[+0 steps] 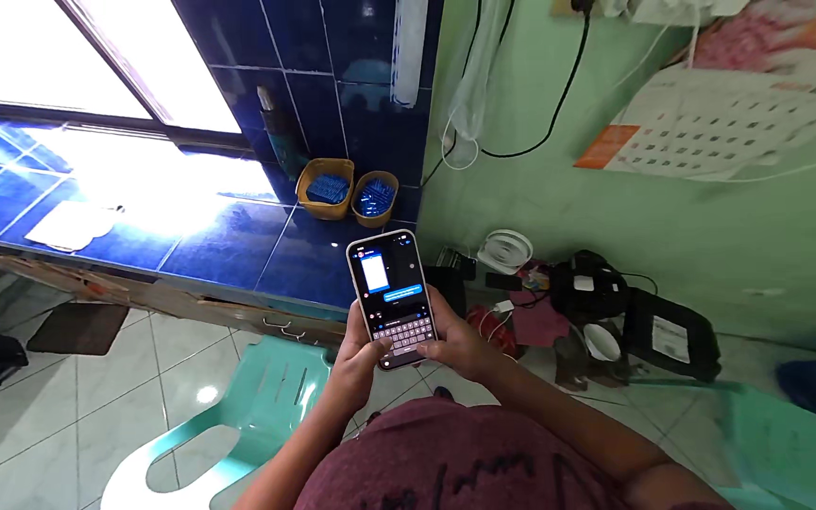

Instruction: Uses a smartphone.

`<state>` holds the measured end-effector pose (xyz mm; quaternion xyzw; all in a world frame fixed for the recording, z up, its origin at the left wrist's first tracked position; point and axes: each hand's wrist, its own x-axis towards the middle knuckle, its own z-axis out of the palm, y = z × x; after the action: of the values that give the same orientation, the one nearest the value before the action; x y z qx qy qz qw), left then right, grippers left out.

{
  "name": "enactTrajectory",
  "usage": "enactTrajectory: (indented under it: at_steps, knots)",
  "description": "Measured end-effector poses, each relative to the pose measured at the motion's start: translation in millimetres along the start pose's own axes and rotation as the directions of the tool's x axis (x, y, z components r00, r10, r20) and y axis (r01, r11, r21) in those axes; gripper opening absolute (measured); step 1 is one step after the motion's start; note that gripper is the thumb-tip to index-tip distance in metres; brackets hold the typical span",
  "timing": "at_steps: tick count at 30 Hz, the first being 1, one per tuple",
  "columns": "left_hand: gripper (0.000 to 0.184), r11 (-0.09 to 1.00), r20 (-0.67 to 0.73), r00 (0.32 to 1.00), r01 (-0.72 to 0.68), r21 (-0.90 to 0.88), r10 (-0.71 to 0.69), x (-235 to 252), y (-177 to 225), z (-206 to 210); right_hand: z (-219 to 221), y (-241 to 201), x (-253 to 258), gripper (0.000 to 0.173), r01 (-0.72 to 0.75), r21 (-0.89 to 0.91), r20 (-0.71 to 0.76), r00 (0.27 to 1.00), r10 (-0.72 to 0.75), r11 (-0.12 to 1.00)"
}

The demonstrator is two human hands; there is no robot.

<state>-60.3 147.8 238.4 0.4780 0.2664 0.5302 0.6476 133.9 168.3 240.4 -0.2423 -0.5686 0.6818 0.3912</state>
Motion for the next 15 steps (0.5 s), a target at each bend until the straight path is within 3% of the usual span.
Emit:
enactTrajectory:
  at_steps: [4,9,15]
  knots:
    - [0.052,1.000,0.001,1.000,-0.015,-0.003,0.015,2,-1,2,2,-2,2,0.077,-0.006,-0.025,-0.065,0.998,0.004,1.000]
    - [0.069,0.999,0.145,0.989,-0.029,0.020,0.025,3,-3,-2,9,-1,8,0.072,-0.034,-0.079,-0.278,0.960,0.011,0.996]
    - [0.078,0.998,0.174,0.984,0.023,0.053,-0.032,5,1,-6,4,2,12,0.069,-0.070,-0.038,-0.267,0.962,0.057,0.997]
